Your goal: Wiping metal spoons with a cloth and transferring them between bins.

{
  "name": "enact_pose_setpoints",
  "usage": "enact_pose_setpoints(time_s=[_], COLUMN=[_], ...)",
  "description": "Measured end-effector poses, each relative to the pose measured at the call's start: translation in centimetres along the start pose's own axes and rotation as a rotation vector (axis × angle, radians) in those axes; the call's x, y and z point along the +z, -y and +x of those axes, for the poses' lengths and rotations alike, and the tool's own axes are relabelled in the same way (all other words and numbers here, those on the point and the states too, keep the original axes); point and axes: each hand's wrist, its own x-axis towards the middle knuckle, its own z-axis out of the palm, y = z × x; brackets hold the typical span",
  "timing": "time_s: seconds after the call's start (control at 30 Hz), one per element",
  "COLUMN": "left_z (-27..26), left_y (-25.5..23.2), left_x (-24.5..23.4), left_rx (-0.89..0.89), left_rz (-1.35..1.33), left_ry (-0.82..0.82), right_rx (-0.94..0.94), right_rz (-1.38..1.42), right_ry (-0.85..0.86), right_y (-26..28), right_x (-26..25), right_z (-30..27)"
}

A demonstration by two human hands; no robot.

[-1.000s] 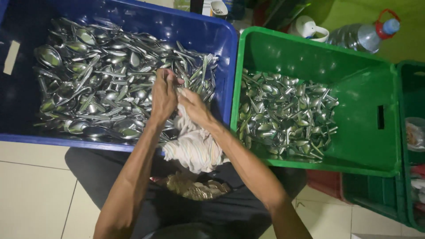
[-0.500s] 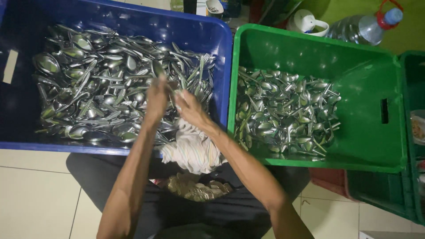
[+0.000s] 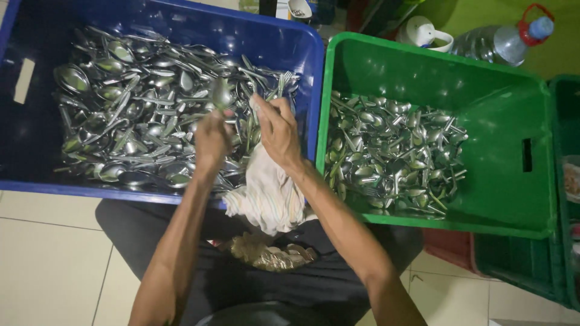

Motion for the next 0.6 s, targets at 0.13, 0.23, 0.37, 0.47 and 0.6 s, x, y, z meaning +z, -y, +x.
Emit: enact_pose_setpoints(time_s=[0.13,0.23,0.37,0.47,0.6], left_z=[-1.8,-2.9,-4.2,-4.2,-4.8], left_y=[0.6,1.4,-0.2,0.2,1.1], left_x=[0.9,0.7,-0.3,-0.9,-0.2], left_rx=[-0.062,-0.077,0.034,0.141,0.294], left_rz=[0.083,0.178,0.289,0.272,0.369], left_ry=[0.121,0.209,0.172,0.137,0.152], right_rx=[-0.148,-0.237,-0.119,-0.192,-0.270], right_rz=[-0.020,-0.324,-0.202,-0.065,-0.260], right_ry=[0.047,0.157,-0.012,-0.064,0.060], right_y=[-1.8,-1.9,-2.9,-0.9,-1.7], right_x=[2.4,1.9,1.3,2.1,3.0], right_z=[-0.7,-0.4,0.8,-0.4,-1.2])
